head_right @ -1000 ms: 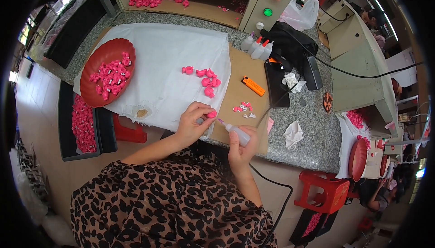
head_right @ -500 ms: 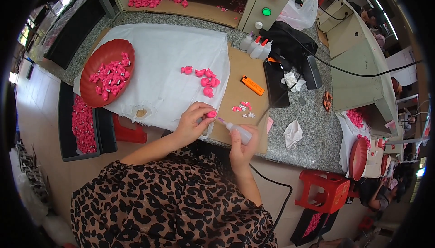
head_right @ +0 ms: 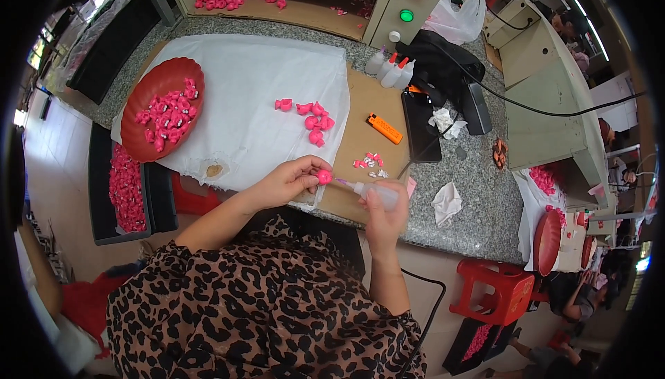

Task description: Apply glue to small fabric flowers and stick them onto a fabric base.

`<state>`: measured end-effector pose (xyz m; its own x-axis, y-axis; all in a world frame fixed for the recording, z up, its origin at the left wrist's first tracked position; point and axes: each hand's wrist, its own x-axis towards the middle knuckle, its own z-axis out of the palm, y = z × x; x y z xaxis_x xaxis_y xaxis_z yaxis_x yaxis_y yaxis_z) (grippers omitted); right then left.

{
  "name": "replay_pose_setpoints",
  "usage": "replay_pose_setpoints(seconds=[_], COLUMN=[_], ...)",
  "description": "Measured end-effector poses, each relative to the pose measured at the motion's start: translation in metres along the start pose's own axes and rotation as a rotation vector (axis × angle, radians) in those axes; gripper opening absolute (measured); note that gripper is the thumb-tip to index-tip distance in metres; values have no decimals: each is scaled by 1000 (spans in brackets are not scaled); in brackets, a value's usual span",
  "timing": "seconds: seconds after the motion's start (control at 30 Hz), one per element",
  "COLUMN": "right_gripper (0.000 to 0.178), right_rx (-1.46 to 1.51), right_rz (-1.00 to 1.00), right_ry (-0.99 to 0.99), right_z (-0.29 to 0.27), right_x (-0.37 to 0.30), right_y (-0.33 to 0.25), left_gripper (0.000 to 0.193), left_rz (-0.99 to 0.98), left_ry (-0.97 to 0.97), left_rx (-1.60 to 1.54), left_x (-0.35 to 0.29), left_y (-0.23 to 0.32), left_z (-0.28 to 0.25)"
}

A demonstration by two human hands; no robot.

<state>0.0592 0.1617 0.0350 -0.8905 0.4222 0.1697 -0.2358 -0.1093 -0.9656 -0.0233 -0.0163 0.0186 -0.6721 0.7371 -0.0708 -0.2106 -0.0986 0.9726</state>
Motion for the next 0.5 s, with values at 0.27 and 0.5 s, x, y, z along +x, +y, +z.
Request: replay_pose_setpoints(seconds=[0.27,0.5], right_gripper=[14,14], right_rx=[-95,-152], right_rz=[-31,-24], right_ry=[-75,-79], right_z=[0,0], right_x=[1,2], right_y=[-3,-2], left_gripper=[26,27], left_rz=[21,21], left_ry=[2,-11], left_rx=[122,155], left_x=[-1,-2], left_y=[-2,1], left_z=[-1,1])
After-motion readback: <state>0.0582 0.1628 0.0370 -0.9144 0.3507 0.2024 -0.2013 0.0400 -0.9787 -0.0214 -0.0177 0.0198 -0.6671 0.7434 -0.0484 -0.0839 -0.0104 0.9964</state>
